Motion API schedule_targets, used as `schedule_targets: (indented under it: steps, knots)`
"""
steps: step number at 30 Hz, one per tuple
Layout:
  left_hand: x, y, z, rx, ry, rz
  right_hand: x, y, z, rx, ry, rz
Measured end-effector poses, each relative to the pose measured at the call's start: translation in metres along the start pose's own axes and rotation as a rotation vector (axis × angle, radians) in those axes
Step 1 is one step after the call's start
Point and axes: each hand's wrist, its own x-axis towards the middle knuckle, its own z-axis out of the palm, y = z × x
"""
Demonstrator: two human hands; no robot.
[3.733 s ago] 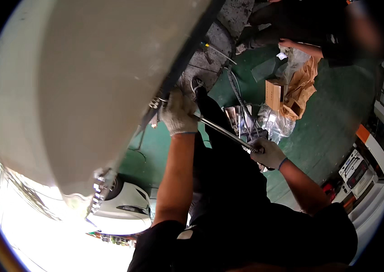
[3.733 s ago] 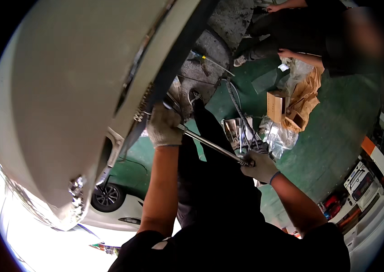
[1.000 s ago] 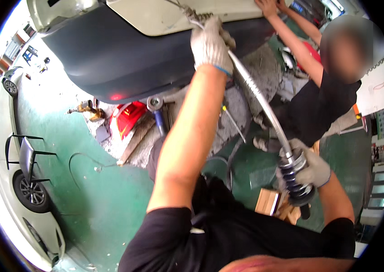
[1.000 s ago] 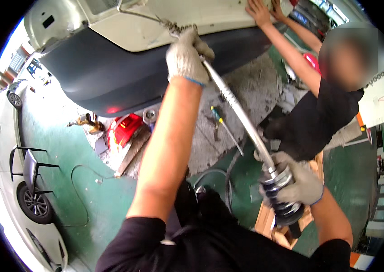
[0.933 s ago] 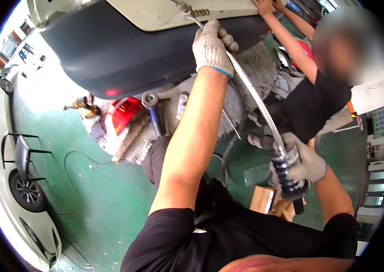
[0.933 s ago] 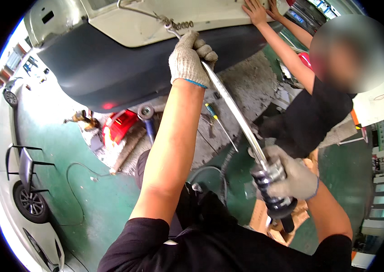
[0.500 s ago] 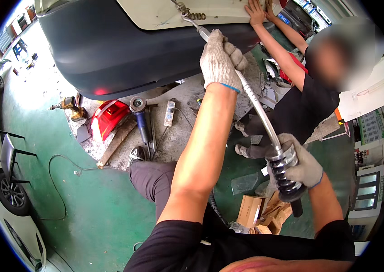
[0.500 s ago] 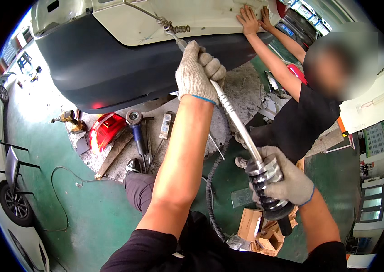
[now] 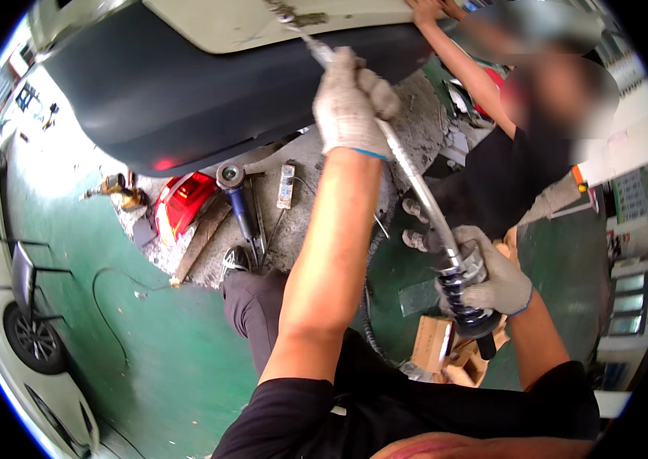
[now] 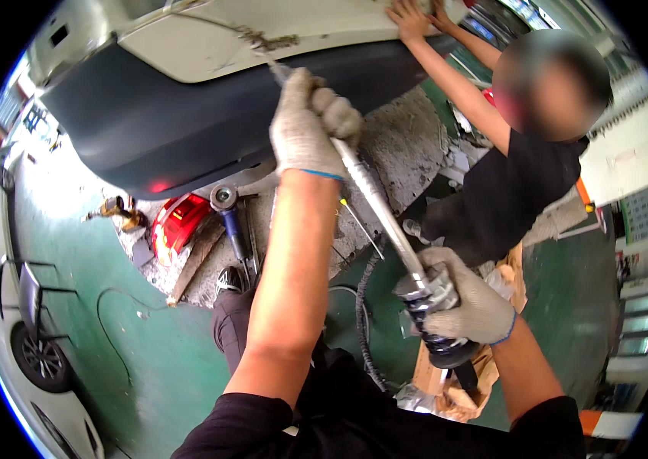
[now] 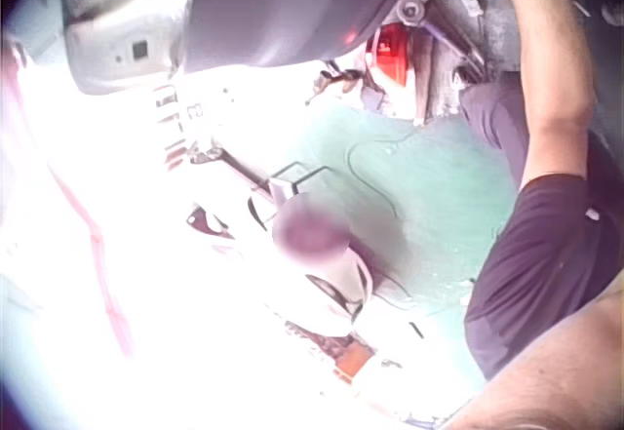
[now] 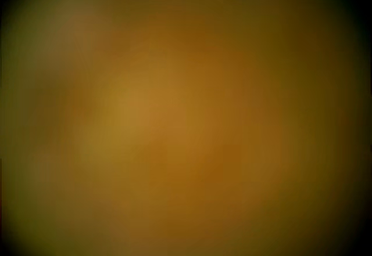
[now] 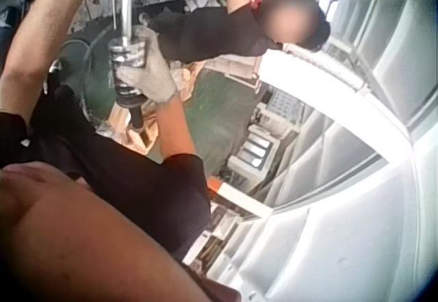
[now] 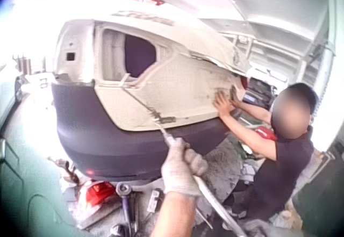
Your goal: The person works on a white car bumper, using a ratchet to tighten fasteners, an angle grinder to smooth the surface, and a welding tool to join sections. Another person assists by holding the bumper steady during welding.
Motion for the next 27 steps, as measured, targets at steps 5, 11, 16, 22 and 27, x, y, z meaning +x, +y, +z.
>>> schedule_targets:
  steps: [5,11,16,22,27]
  knots:
    - [0.005,0.014,-0.028,-0.015,-0.174,-0.055,0.019,0.045,0.000,-0.266,-0.035,-0.243]
    - [0.004,0.018,-0.036,0.068,-0.200,-0.088,0.033,0.056,0.008,-0.178,-0.071,-0.223]
    - [0.008,0.023,-0.040,0.138,-0.209,-0.102,0.041,0.067,0.009,-0.134,-0.070,-0.231]
    - [0.019,0.038,-0.052,0.131,-0.318,-0.204,0.046,0.079,0.011,-0.231,-0.042,-0.328]
    - [0.049,0.064,-0.032,0.274,-0.140,-0.065,0.053,0.095,0.018,-0.159,-0.022,-0.296]
